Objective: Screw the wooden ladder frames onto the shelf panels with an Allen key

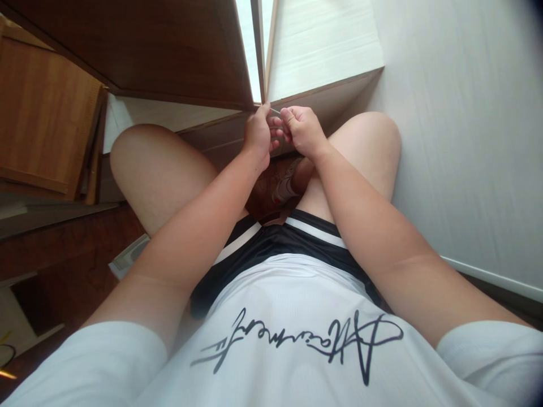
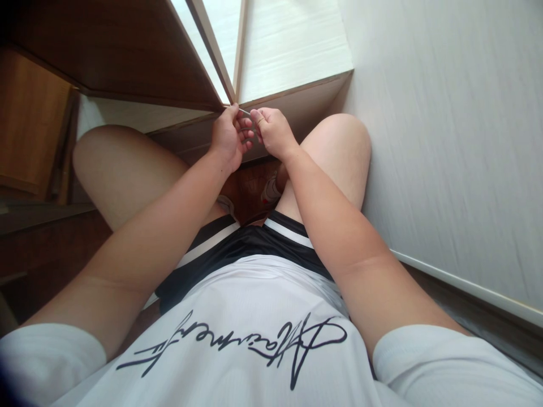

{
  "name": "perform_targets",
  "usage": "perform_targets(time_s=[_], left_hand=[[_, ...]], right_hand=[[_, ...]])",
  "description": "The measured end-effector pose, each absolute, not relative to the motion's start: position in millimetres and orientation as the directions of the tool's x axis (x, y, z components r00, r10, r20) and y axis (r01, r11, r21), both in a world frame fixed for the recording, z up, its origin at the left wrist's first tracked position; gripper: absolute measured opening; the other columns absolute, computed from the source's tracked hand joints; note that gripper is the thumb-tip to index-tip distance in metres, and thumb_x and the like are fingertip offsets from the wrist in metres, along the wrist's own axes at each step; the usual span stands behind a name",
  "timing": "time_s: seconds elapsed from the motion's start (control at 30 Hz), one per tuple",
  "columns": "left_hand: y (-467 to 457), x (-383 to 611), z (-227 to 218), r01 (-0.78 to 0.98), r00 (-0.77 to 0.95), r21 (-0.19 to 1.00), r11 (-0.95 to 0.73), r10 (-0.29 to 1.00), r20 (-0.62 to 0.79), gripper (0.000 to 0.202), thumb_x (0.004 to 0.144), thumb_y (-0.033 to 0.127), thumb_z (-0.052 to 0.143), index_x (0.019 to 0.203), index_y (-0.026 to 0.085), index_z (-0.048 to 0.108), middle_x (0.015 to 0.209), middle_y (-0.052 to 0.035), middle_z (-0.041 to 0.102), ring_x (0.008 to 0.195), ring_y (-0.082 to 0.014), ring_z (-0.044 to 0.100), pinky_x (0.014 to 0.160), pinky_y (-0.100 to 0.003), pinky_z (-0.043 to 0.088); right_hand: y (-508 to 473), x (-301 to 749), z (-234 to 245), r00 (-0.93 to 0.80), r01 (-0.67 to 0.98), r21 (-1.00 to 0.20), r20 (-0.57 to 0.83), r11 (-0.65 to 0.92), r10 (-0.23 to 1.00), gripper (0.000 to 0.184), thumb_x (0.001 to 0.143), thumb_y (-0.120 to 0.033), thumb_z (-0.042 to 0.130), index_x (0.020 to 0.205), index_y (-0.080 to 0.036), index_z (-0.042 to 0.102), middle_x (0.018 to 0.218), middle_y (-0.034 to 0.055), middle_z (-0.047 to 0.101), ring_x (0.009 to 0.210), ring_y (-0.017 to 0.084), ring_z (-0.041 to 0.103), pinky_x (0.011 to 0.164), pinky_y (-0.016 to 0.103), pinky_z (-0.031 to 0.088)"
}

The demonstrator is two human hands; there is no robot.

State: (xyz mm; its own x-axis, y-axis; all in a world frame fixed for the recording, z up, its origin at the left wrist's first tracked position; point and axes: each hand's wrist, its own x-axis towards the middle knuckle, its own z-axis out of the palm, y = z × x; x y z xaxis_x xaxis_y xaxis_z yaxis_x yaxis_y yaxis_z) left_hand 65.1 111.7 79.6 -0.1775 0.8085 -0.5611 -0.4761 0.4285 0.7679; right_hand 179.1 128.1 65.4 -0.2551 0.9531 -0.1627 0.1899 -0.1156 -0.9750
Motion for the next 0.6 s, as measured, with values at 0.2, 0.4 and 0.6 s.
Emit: perform_targets(time_s=[0.2, 0.4, 0.6], left_hand=[[112.5, 65.1, 78.9, -0.503, -0.159, 0.742, 0.443, 0.797, -0.583, 0.019, 0.084, 0.047, 0.055, 0.075, 0.031, 0.053, 0.052, 0.0044, 0.06, 0.048, -0.0163, 0.06, 0.042, -0.031, 0.033], [113.2, 65.0, 77.8, -0.511, -0.16, 0.739, 0.44, 0.795, -0.584, 0.018, 0.083, 0.047, 0.055, 0.074, 0.031, 0.052, 0.053, 0.0049, 0.061, 0.047, -0.0153, 0.058, 0.041, -0.031, 0.032], [113.0, 64.9, 77.7, -0.489, -0.161, 0.748, 0.449, 0.796, -0.583, 0.02, 0.083, 0.048, 0.055, 0.075, 0.03, 0.051, 0.055, 0.0038, 0.062, 0.049, -0.0165, 0.06, 0.041, -0.031, 0.031]], right_hand=[[130.0, 184.5, 68.8, -0.261, 0.221, -0.967, -0.181, -0.124, 0.948, 0.046, 0.091, -0.056, 0.052, 0.059, -0.024, 0.041, 0.049, -0.0007, 0.046, 0.054, 0.017, 0.054, 0.048, 0.028, 0.044], [131.4, 186.9, 71.0, -0.274, 0.231, -0.963, -0.202, -0.14, 0.94, 0.045, 0.089, -0.058, 0.053, 0.061, -0.025, 0.042, 0.048, -0.0009, 0.045, 0.054, 0.018, 0.055, 0.047, 0.028, 0.045], [131.2, 189.1, 69.6, -0.269, 0.251, -0.965, -0.149, -0.081, 0.952, 0.044, 0.088, -0.057, 0.055, 0.061, -0.024, 0.044, 0.051, -0.0003, 0.048, 0.056, 0.018, 0.056, 0.049, 0.028, 0.046]])
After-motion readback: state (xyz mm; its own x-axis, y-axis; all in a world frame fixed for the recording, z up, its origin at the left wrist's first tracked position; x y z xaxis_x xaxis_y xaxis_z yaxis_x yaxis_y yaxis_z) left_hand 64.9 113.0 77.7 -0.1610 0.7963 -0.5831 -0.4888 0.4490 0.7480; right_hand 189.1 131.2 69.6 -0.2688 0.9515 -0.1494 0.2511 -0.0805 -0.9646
